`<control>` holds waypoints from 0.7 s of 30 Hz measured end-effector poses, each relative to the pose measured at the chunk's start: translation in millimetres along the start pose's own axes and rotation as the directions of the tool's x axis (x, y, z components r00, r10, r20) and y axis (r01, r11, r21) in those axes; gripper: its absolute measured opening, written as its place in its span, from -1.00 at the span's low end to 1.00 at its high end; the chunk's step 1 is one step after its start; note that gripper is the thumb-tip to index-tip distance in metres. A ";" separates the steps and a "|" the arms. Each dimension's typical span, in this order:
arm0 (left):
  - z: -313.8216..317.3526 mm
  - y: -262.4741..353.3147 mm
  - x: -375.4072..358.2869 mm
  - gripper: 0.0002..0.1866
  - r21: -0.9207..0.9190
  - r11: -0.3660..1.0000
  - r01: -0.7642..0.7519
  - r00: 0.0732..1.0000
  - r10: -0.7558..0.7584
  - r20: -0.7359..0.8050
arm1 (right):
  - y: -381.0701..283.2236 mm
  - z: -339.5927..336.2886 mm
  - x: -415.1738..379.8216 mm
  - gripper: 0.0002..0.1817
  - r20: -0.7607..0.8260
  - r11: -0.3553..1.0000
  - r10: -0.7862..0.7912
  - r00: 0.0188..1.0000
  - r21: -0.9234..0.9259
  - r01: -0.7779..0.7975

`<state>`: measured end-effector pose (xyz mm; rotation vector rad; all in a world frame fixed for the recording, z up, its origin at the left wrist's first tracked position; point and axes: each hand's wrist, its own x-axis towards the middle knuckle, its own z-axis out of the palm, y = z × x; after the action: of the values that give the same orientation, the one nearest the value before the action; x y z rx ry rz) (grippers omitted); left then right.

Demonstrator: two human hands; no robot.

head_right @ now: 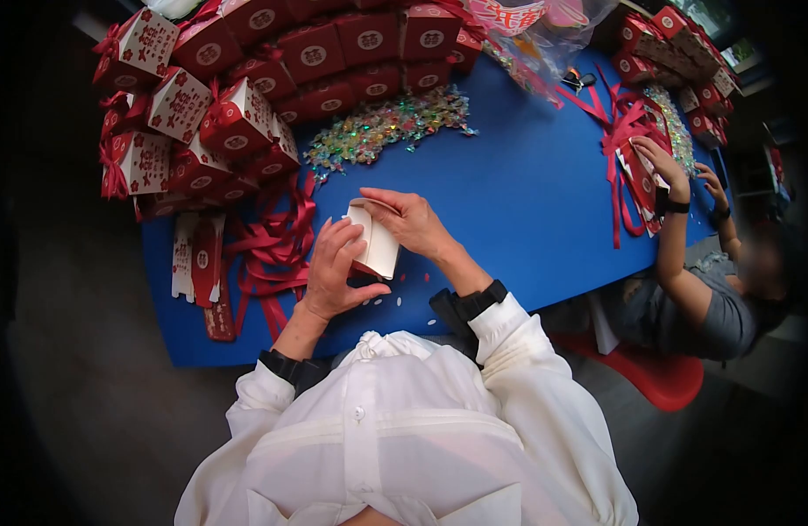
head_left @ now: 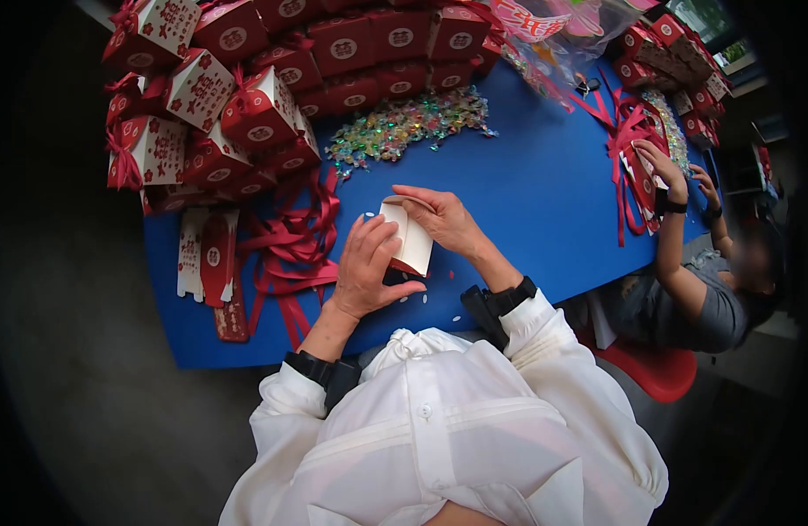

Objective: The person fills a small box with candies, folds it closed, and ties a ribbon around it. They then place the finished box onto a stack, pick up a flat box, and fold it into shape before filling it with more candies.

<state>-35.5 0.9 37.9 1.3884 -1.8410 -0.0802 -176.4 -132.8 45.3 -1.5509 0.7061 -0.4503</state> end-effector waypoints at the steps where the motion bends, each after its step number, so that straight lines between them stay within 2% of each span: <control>1: 0.8 -0.4 -0.5 -0.18 0.004 1.000 0.002 1.000 -0.002 0.000 | -1.4 1.6 -0.3 -0.63 -0.007 0.993 0.060 0.998 0.105 -0.059; 5: 4.3 2.4 -0.2 -0.30 -0.004 0.997 0.082 0.997 -0.082 0.003 | -10.0 10.1 -7.1 -0.66 -0.010 0.984 0.119 0.993 0.138 -0.116; 7: 4.7 4.5 0.1 -0.33 -0.045 0.992 0.117 0.993 -0.117 -0.003 | -2.4 12.2 -8.5 -0.66 -0.050 0.999 0.044 0.998 0.024 -0.043; 10: 6.6 5.2 2.5 -0.37 -0.104 0.982 0.156 0.987 -0.159 -0.021 | 5.2 11.1 -6.7 -0.64 -0.019 0.999 -0.037 0.999 -0.007 0.037; 11: 8.9 9.0 5.0 -0.38 -0.149 0.960 0.239 0.966 -0.251 -0.069 | 5.5 10.1 -6.4 -0.64 -0.020 0.999 -0.036 0.999 -0.006 0.036; 12: 11.6 11.8 7.4 -0.39 -0.197 0.928 0.316 0.933 -0.342 -0.114 | 5.4 8.0 -5.9 -0.63 0.016 0.990 -0.136 0.991 -0.040 0.136; 13: 16.1 11.7 9.0 -0.39 -0.198 0.928 0.315 0.933 -0.341 -0.115 | 4.9 5.6 -5.7 -0.60 0.055 0.969 -0.234 0.971 -0.071 0.237; 14: 22.8 9.1 9.7 -0.39 -0.260 0.893 0.366 0.898 -0.413 -0.152 | 3.7 2.9 -5.8 -0.60 0.054 0.968 -0.236 0.970 -0.073 0.240; 15: 28.2 5.8 8.5 -0.39 -0.323 0.852 0.413 0.856 -0.484 -0.183 | 1.7 0.1 -6.6 -0.58 0.144 0.952 -0.256 0.956 -0.136 0.275; 16: 30.8 3.4 8.0 -0.39 -0.429 0.783 0.450 0.820 -0.553 -0.148 | -2.7 -2.8 -7.5 -0.55 0.234 0.929 -0.267 0.935 -0.194 0.314; 17: 30.8 0.8 5.8 -0.39 -0.429 0.782 0.452 0.820 -0.554 -0.144 | -7.7 -6.2 -10.3 -0.55 0.232 0.931 -0.265 0.936 -0.192 0.311; 19: 27.9 -4.7 4.3 -0.46 -0.470 0.769 0.432 0.859 -0.510 -0.044 | -18.0 -14.6 -15.2 -0.49 0.333 0.935 -0.111 0.936 -0.285 0.212; 20: 25.9 -4.2 4.3 -0.46 -0.468 0.770 0.434 0.858 -0.511 -0.045 | -13.1 -17.3 -16.5 -0.49 0.336 0.935 -0.112 0.935 -0.283 0.214; 21: 23.6 -3.0 5.3 -0.52 -0.470 0.761 0.447 0.854 -0.519 -0.029 | -5.1 -19.8 -17.4 -0.47 0.347 0.957 -0.134 0.928 -0.197 0.212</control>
<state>-48.2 -14.1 23.6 1.4465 -1.1831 -0.6105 -201.4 -135.8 54.7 -1.8646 0.3691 -0.2323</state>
